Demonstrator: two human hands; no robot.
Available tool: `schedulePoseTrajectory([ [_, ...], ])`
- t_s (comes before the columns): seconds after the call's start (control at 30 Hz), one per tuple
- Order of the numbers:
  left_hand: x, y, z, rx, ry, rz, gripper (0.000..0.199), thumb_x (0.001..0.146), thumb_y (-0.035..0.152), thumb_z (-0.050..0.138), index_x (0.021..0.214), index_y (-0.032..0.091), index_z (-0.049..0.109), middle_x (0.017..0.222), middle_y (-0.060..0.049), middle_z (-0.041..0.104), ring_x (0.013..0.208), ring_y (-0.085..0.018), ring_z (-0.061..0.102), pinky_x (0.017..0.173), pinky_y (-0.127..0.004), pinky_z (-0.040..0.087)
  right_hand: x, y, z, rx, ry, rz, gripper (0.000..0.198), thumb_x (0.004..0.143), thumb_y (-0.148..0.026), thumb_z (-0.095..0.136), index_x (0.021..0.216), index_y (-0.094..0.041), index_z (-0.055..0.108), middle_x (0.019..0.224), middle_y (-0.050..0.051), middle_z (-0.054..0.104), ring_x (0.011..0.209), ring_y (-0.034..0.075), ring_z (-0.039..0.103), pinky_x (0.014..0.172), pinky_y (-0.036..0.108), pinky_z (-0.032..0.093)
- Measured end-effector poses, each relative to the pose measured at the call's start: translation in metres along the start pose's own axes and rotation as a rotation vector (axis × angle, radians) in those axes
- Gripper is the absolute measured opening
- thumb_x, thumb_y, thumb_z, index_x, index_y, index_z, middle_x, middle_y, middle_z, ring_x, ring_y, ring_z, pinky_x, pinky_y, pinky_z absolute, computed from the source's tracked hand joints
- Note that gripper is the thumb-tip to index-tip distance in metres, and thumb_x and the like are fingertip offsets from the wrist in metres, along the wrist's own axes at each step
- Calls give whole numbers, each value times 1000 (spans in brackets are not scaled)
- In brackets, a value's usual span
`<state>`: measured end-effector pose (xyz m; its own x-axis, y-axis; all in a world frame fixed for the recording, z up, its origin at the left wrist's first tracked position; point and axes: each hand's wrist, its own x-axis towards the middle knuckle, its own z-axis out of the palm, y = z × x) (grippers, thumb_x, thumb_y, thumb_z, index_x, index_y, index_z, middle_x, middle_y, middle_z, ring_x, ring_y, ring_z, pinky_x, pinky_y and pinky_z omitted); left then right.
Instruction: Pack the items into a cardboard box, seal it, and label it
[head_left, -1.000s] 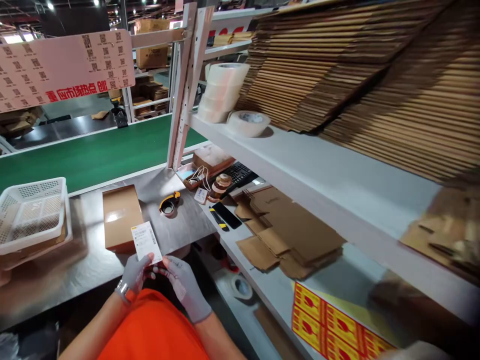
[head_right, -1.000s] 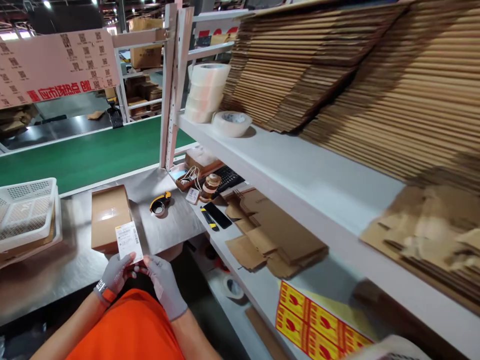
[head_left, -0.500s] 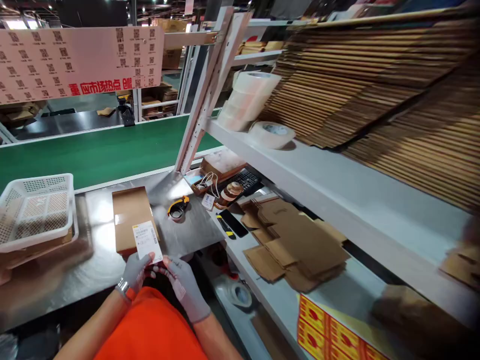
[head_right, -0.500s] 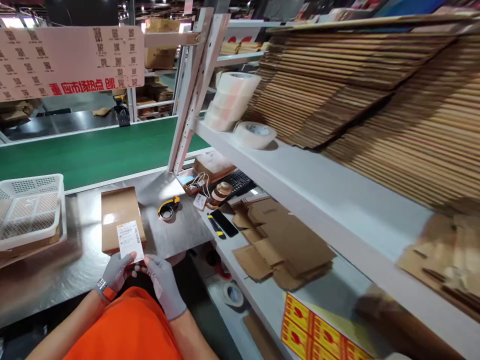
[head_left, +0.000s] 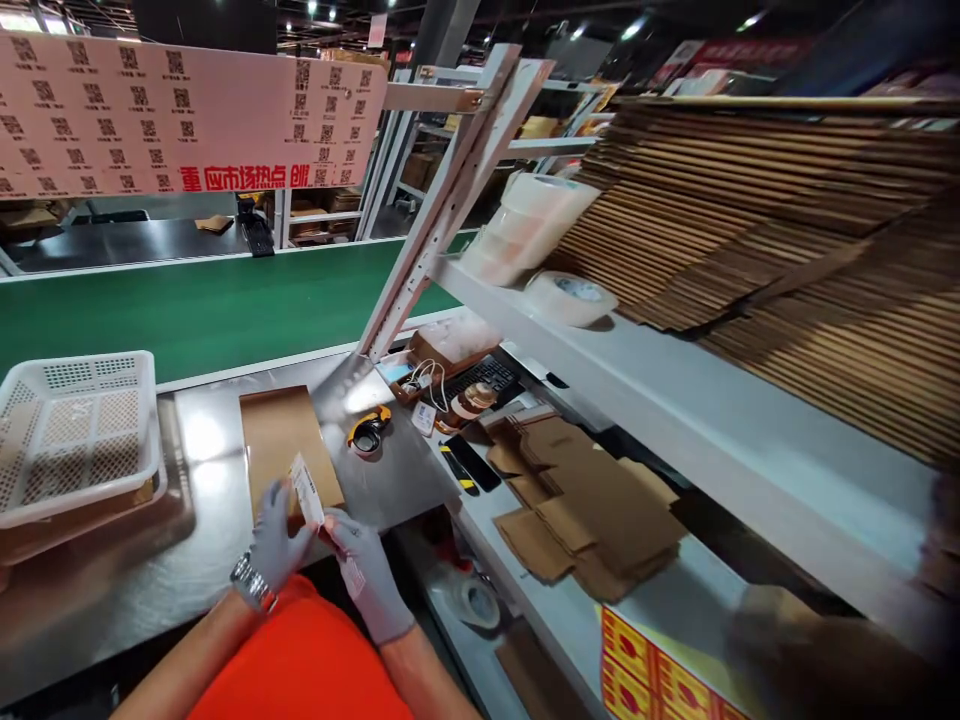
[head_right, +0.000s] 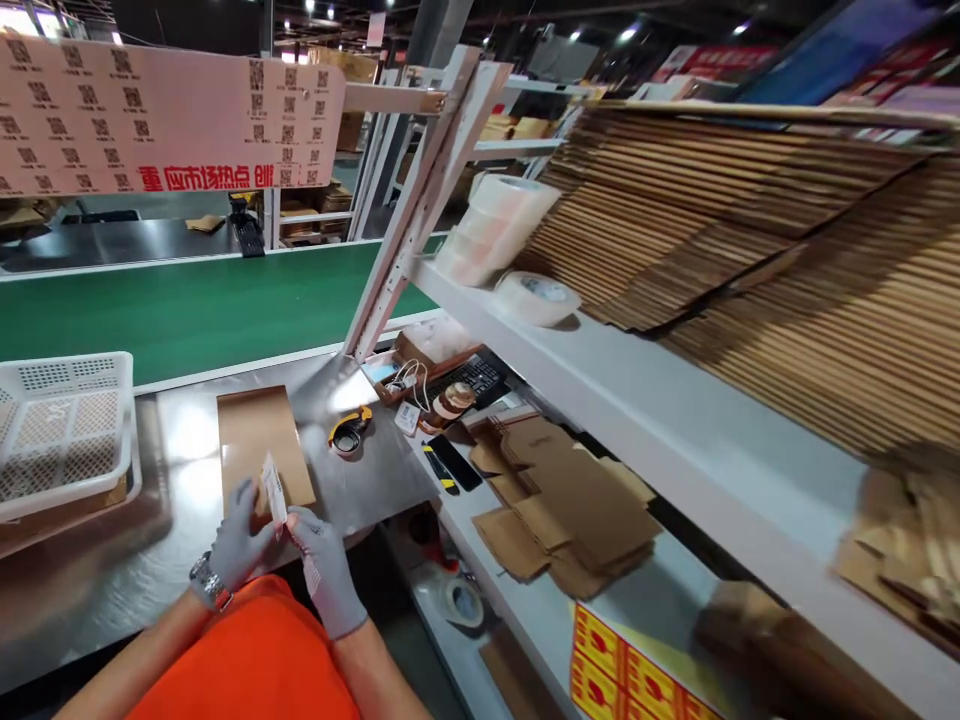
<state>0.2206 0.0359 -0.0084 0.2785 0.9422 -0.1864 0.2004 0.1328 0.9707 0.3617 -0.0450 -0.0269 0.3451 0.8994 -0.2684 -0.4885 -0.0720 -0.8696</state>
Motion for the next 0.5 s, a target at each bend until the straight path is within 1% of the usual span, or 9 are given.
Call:
schedulePoseTrajectory([
  [0.07,2,7,-6,-24,-172,86,34,83,43,87,109,22,90,143,-19,80,139,-40,71,128,-53,50,4,-1,7,-30,7,-25,37,80,-62,95,84,-26,90,96,5,82,95,26,69,94,39,55],
  [0.13,4,13,-10,-62,-315,117,28,93,50,80,100,26,93,125,-16,87,121,-36,79,117,-49,57,6,-3,13,-85,15,-52,36,81,-62,95,85,-26,91,97,6,83,99,27,70,98,41,55],
  [0.17,5,16,-12,-71,-335,121,29,94,51,78,95,27,93,119,-15,89,116,-35,80,113,-48,59,8,-3,16,-112,21,-61,38,80,-62,95,85,-25,91,97,6,84,100,28,71,101,42,54],
  [0.23,8,17,-17,-70,-296,113,28,92,53,81,87,28,92,113,-13,90,112,-35,80,107,-45,59,10,-4,20,-153,28,-59,40,80,-64,94,83,-24,90,97,6,84,99,28,71,101,42,54],
  [0.3,14,14,-21,-67,-229,89,30,88,55,83,77,27,88,102,-12,90,105,-33,79,100,-41,59,13,-2,23,-173,39,-55,40,80,-63,95,77,-23,87,89,5,80,93,26,68,94,40,54],
  [0.33,17,12,-23,-73,-194,67,35,87,58,83,72,26,84,93,-10,87,97,-31,78,93,-39,59,15,-1,24,-172,44,-54,41,79,-62,96,73,-23,84,84,3,77,88,24,65,88,38,53],
  [0.37,21,9,-25,-90,-162,39,42,85,63,83,66,25,80,82,-8,83,87,-28,75,84,-36,57,16,1,24,-160,47,-49,42,78,-61,96,70,-23,81,79,2,73,83,23,62,83,36,51],
  [0.43,29,3,-27,-146,-105,-29,58,82,74,82,56,24,67,63,-3,67,67,-21,60,67,-32,48,20,4,26,-100,59,-22,45,76,-62,98,68,-23,77,76,1,69,79,21,59,77,35,50],
  [0.5,36,0,-29,-212,-90,-116,66,77,78,85,51,24,57,55,1,54,59,-17,48,60,-30,39,23,7,29,-10,73,20,46,73,-64,99,72,-24,77,79,1,70,79,21,61,77,35,52],
])
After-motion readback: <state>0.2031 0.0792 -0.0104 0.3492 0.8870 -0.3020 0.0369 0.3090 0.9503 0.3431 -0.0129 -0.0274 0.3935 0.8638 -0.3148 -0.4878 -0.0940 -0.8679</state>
